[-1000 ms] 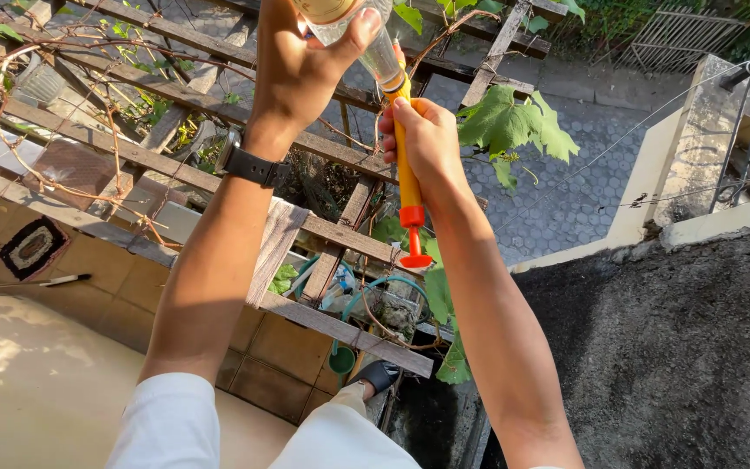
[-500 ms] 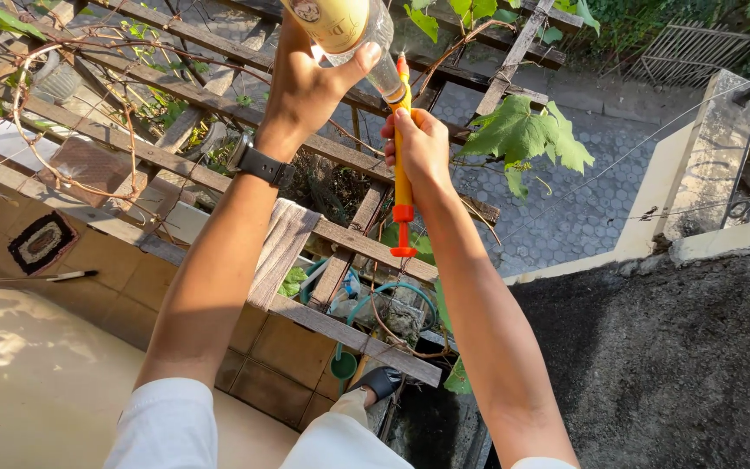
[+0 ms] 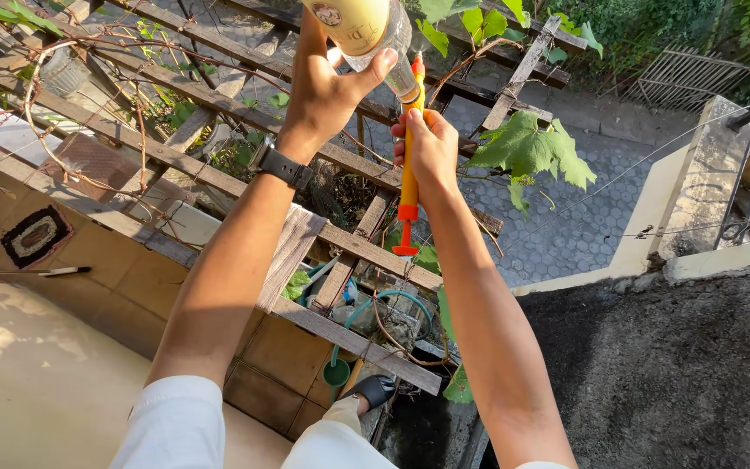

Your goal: The recorder is assembling and pressurizing a DIY air horn using a plastic syrup bottle and a hand pump on a balcony.

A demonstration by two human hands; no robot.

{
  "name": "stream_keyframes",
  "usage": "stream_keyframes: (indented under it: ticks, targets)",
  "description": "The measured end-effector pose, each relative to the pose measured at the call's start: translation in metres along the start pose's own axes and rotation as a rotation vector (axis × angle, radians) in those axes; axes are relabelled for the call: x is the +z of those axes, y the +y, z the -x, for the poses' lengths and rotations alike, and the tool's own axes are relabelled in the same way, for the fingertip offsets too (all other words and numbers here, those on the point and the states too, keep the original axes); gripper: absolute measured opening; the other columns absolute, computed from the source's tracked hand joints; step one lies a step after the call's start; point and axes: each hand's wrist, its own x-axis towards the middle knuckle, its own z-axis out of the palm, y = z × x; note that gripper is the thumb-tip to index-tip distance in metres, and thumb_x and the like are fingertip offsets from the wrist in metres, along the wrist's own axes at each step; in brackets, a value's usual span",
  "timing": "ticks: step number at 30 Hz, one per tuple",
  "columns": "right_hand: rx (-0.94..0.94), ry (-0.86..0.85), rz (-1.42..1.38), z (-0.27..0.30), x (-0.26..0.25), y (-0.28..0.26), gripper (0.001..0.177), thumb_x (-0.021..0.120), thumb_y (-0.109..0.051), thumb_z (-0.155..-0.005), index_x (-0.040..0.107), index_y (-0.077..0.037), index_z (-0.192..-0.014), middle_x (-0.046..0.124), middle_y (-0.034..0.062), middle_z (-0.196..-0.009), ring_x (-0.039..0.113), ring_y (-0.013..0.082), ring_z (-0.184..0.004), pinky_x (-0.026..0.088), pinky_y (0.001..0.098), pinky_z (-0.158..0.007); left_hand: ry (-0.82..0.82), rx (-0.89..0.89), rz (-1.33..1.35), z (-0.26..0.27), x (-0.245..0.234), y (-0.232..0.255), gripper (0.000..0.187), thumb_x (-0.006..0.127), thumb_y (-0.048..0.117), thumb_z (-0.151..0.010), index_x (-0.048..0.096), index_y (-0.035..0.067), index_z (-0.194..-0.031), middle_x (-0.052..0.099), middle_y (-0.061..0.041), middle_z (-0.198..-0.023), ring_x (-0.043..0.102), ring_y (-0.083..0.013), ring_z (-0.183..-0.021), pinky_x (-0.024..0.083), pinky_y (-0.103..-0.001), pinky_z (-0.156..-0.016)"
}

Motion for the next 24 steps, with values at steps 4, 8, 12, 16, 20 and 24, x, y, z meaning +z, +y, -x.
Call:
stream_keyframes:
  ticks: [4, 8, 12, 16, 20, 24]
  targets:
    - [0.038, 0.006, -0.024, 0.008, -0.002, 0.000, 0.023, 0.055, -0.020, -0.105, 0.062, 0.002, -0.102, 0.064, 0.0078, -0.083, 0.055, 0.0107, -0.059, 0.049, 0.0267, -0.050, -0.034, 0.035, -0.011, 0.002, 0.002, 0.001, 0.069, 0.086, 0.022, -0.102, 0.040, 0.008, -0.151, 0.059, -0.012, -0.146, 0.067, -0.0259, -0.136, 0.050, -0.049, -0.121]
    - [0.054, 0.003, -0.074, 0.014, -0.007, 0.008, 0.023, 0.055, -0.020, -0.105, 0.062, 0.002, -0.101, 0.063, 0.0077, -0.082, 0.054, 0.0110, -0.059, 0.048, 0.0267, -0.050, -0.042, 0.055, -0.019, 0.006, 0.008, 0.007, 0.071, 0.086, 0.021, -0.102, 0.038, 0.008, -0.152, 0.058, -0.014, -0.145, 0.066, -0.0265, -0.135, 0.053, -0.046, -0.118]
    - [0.045, -0.039, -0.090, 0.026, -0.016, 0.011, 0.024, 0.055, -0.020, -0.106, 0.061, 0.002, -0.100, 0.062, 0.0069, -0.083, 0.055, 0.0112, -0.061, 0.049, 0.0268, -0.051, -0.049, 0.018, -0.122, 0.011, 0.014, 0.017, 0.069, 0.086, 0.024, -0.099, 0.042, 0.009, -0.150, 0.069, -0.013, -0.138, 0.075, -0.0249, -0.127, 0.057, -0.043, -0.113]
    - [0.067, -0.013, -0.041, 0.038, -0.022, 0.012, 0.021, 0.055, -0.020, -0.104, 0.061, 0.000, -0.100, 0.062, 0.0056, -0.082, 0.055, 0.0125, -0.060, 0.048, 0.0269, -0.052, 0.023, 0.046, -0.173, 0.019, 0.024, 0.028, 0.077, 0.087, 0.028, -0.092, 0.039, 0.006, -0.149, 0.065, -0.015, -0.138, 0.071, -0.0261, -0.125, 0.059, -0.042, -0.108]
    - [0.053, -0.008, -0.069, 0.053, -0.030, 0.011, 0.020, 0.054, -0.020, -0.106, 0.062, -0.001, -0.101, 0.062, 0.0051, -0.084, 0.054, 0.0120, -0.062, 0.047, 0.0268, -0.053, 0.046, 0.015, -0.171, 0.026, 0.036, 0.033, 0.077, 0.088, 0.031, -0.088, 0.042, 0.005, -0.144, 0.066, -0.013, -0.134, 0.072, -0.0249, -0.121, 0.062, -0.040, -0.106]
    - [0.028, -0.003, -0.106, 0.068, -0.036, 0.013, 0.020, 0.054, -0.020, -0.107, 0.061, -0.001, -0.102, 0.061, 0.0060, -0.084, 0.054, 0.0120, -0.063, 0.046, 0.0267, -0.054, 0.026, 0.014, -0.138, 0.034, 0.037, 0.043, 0.072, 0.089, 0.032, -0.088, 0.045, 0.006, -0.140, 0.069, -0.012, -0.131, 0.074, -0.0242, -0.120, 0.064, -0.039, -0.106]
